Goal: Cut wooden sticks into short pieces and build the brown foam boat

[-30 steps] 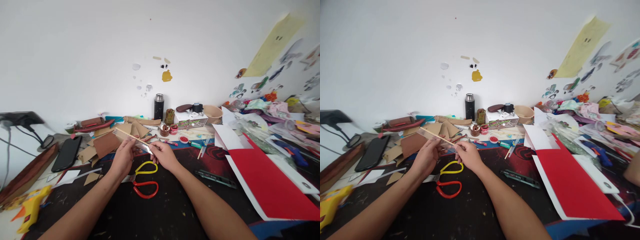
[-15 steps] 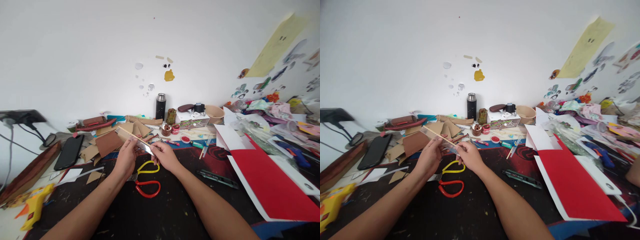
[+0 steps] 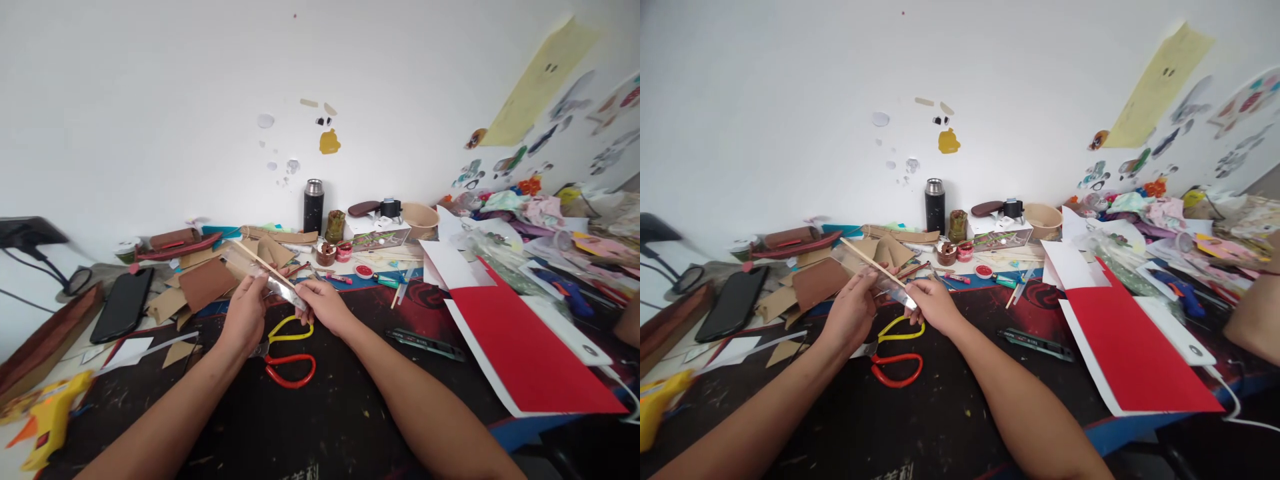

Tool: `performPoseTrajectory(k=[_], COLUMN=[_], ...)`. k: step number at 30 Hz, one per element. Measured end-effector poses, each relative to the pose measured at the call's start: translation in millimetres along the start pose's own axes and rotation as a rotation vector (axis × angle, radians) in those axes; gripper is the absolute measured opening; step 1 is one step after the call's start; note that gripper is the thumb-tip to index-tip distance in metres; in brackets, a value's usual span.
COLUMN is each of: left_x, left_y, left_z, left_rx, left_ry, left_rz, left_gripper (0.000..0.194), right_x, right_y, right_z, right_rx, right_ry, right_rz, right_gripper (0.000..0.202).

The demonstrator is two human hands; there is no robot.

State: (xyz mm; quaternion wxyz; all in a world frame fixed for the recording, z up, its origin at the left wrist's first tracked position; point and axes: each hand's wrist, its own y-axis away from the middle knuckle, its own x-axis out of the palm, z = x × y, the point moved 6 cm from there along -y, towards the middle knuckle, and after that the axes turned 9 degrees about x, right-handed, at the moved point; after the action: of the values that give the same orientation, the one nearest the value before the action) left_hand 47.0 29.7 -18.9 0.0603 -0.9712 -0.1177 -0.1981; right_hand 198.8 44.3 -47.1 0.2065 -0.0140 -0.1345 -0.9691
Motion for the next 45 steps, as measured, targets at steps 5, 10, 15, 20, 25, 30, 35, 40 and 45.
performPoseTrajectory(k=[5,10,15,20,25,30,35,40,45], left_x=[-1.8,-3.4,-4.3,-3.7,-3.9,-3.8,-2.7,-3.8,-3.6], left_y=[-2,-5,-8,-10,-11,-10,-10,-11,-11], left_z=[2,2,0,-3,-4,-5,-7,-6,-7], left_rx=[-0.010,-0.013,-0.029,-0.056,-0.066,-0.087,-0.079,-0.072,-0.065], left_ry=[-0.001,-0.006,-0.017,-0.035,-0.044,-0.066,-0.056,-0.059,-0.059], left_rz=[-0.004,0.012,0.049,0.066,0.074,0.080,0.076,0.073,0.082], left_gripper=[0.041,0.040,0.036,0.038,0.037,0.035,0.037,0.037,0.038], right_x=[1,3,5,8,10,8,8,9,10], right_y=[-2,-1,1,5,6,6,7,7,7], right_z=[-4,-4,-3,-1,-2,-3,-2,-3,-4], right_rx=[0.039,0.093,0.160,0.226,0.251,0.242,0.239,0.257,0.254], right_ry=[-0.024,-0.063,-0.140,-0.173,-0.191,-0.172,-0.160,-0.160,-0.175], right_rz=[0.009,0.055,0.120,0.167,0.209,0.196,0.189,0.194,0.201], right_gripper=[0.035,0.035,0.032,0.029,0.026,0.025,0.027,0.026,0.025])
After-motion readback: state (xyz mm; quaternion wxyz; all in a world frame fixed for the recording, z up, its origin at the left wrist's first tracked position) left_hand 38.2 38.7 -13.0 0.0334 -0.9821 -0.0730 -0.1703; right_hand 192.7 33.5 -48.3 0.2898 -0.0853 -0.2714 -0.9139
